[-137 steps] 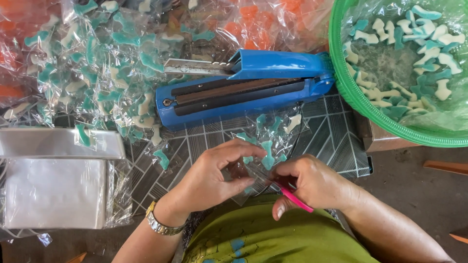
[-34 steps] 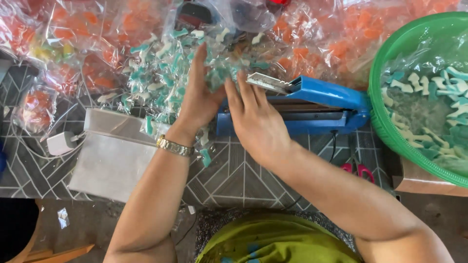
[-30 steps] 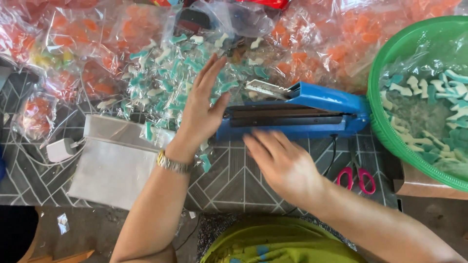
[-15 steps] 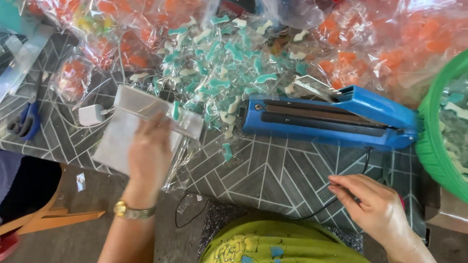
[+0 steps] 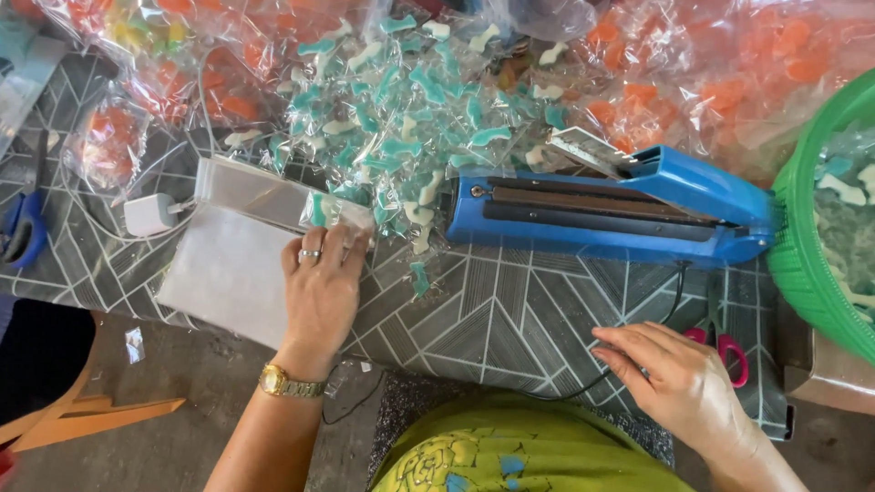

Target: Picking up individual gummy candies, placing them into small plastic bags, and sealing the bags using a manual heat sealer.

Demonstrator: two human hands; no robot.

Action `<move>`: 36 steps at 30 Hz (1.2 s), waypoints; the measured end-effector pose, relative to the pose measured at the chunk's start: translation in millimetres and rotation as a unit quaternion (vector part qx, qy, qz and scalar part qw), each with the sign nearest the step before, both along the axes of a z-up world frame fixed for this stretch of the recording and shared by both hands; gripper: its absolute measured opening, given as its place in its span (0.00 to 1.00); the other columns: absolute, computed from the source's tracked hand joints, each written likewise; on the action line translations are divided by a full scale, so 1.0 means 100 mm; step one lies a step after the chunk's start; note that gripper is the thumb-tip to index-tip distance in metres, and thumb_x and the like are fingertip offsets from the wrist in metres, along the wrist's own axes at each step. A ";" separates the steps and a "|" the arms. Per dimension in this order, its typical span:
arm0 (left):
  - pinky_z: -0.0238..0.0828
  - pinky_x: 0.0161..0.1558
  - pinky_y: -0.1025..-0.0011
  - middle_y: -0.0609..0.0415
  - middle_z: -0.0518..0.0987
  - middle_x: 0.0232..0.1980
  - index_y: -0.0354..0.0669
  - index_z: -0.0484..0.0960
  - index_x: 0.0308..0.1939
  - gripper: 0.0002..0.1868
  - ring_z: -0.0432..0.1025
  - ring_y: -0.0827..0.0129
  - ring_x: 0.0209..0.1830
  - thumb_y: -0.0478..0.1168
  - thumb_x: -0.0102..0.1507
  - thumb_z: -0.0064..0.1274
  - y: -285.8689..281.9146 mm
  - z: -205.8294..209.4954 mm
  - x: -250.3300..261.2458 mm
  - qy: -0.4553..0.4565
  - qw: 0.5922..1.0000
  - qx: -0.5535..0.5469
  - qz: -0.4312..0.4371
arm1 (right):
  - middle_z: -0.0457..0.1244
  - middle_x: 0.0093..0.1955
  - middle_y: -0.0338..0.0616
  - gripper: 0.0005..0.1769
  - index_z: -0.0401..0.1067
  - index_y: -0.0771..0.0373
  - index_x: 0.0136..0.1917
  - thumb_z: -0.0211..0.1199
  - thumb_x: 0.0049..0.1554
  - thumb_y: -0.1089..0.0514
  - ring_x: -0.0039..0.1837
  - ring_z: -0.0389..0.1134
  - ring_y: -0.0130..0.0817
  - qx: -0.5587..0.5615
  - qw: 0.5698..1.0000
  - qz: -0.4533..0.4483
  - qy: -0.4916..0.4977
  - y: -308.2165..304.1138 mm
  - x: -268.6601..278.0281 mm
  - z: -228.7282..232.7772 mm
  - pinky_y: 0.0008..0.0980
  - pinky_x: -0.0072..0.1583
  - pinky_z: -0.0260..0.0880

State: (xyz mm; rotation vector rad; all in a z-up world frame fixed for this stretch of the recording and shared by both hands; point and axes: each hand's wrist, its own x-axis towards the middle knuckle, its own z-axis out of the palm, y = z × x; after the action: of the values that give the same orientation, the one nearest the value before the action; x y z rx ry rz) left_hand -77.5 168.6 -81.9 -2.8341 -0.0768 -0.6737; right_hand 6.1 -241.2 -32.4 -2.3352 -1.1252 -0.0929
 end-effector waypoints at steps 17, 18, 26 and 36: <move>0.78 0.48 0.79 0.55 0.83 0.49 0.43 0.84 0.47 0.06 0.78 0.70 0.43 0.29 0.69 0.54 0.39 0.67 0.15 -0.010 0.838 -0.540 0.076 | 0.73 0.45 0.33 0.12 0.79 0.57 0.53 0.69 0.55 0.55 0.47 0.75 0.28 -0.012 1.000 0.000 -0.027 -0.08 -0.04 -0.04 0.30 0.47 0.77; 0.77 0.49 0.79 0.57 0.85 0.48 0.45 0.83 0.49 0.08 0.78 0.73 0.45 0.29 0.71 0.51 0.45 0.75 0.19 -0.029 0.846 -0.524 0.096 | 0.74 0.45 0.32 0.12 0.80 0.57 0.53 0.69 0.55 0.55 0.47 0.75 0.28 -0.011 1.000 -0.002 -0.023 -0.08 -0.04 -0.05 0.30 0.47 0.77; 0.75 0.42 0.69 0.43 0.81 0.45 0.31 0.78 0.47 0.05 0.76 0.59 0.40 0.22 0.72 0.51 0.04 1.02 0.35 -0.274 0.903 -0.278 -0.178 | 0.72 0.44 0.36 0.13 0.77 0.58 0.54 0.69 0.55 0.56 0.45 0.74 0.31 0.018 0.999 0.028 -0.009 0.01 -0.07 0.03 0.32 0.45 0.77; 0.79 0.34 0.68 0.48 0.79 0.38 0.27 0.74 0.58 0.15 0.74 0.63 0.34 0.20 0.69 0.56 -1.58 0.81 0.08 -0.105 0.801 -0.325 -0.491 | 0.66 0.39 0.44 0.06 0.73 0.65 0.46 0.55 0.60 0.69 0.39 0.66 0.42 0.174 0.976 0.101 0.087 0.37 -0.19 0.26 0.36 0.45 0.70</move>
State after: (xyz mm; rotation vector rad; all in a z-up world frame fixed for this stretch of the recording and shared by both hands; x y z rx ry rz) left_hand -69.3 10.1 -1.0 -3.2578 1.4956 -1.3543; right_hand -13.0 -204.3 -6.3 -1.8746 -1.1480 -0.0097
